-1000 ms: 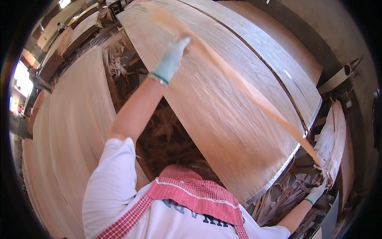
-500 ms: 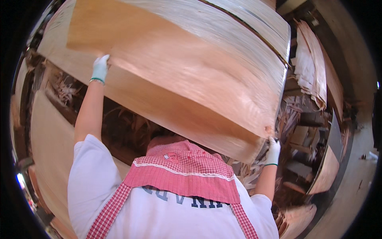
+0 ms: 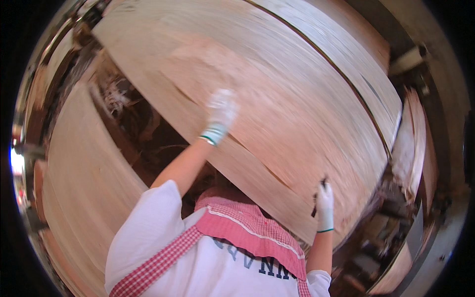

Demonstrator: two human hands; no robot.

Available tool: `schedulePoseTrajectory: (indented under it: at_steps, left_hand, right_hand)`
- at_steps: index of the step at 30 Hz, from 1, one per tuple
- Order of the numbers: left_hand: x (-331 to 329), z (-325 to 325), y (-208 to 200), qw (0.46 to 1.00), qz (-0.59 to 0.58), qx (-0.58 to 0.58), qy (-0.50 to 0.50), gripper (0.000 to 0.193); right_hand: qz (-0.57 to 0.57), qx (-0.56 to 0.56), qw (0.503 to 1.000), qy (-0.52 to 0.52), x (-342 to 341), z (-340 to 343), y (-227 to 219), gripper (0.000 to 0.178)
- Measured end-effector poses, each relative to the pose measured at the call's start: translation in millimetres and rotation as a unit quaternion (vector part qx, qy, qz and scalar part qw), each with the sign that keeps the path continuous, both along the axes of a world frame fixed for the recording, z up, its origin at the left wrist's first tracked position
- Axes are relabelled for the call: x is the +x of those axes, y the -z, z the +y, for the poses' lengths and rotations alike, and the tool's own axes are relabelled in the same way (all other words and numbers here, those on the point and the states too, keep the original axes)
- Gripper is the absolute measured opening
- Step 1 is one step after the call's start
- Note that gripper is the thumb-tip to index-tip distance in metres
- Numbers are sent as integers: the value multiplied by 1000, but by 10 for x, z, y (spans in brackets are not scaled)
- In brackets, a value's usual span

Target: The person processes wood veneers by handling large sheets, using a knife to trim edges, and placing trimmed strips onto stacks of material.

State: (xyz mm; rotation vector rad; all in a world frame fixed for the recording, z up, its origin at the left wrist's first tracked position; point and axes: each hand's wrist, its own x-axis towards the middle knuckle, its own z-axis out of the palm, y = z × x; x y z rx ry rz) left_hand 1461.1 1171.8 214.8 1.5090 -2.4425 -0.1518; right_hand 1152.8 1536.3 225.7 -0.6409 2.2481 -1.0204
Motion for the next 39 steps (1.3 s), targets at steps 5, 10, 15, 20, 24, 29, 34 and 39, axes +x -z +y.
schedulePoseTrajectory:
  at_steps: [5,10,15,20,24,29,34,39]
  left_hand:
    - [490,-783,503,981,-151,-11,-121,61]
    - [1722,-2219,642,973,-77,-135,-171,44]
    - [2088,-2596,942,981,81,-121,-124,31]
    - [1910,-2585,772,977,143,-77,-140,42]
    - [1912,-2604,718,975,177,-80,-104,50]
    - [2147,-2609,918,972,101,-192,-89,38]
    - [1121,-1945,586,970,9,-212,-119,36]
    - [-122,-369,532,989,-9,-85,121,47]
  right_hand:
    - [241,72,943,-220,357,-570,355,21]
    - [344,258,868,-247,883,-1591,-301,27]
    - [279,268,805,-450,2628,-3977,-447,30]
    - [242,147,837,-468,3882,-5714,16,30]
    - [218,130,854,-455,4087,-6295,36,25]
    - [225,166,820,-499,3173,-4535,328,19]
    - [260,326,785,-459,2184,-2865,32,21]
    - [243,309,794,-464,1516,-2061,-123,19]
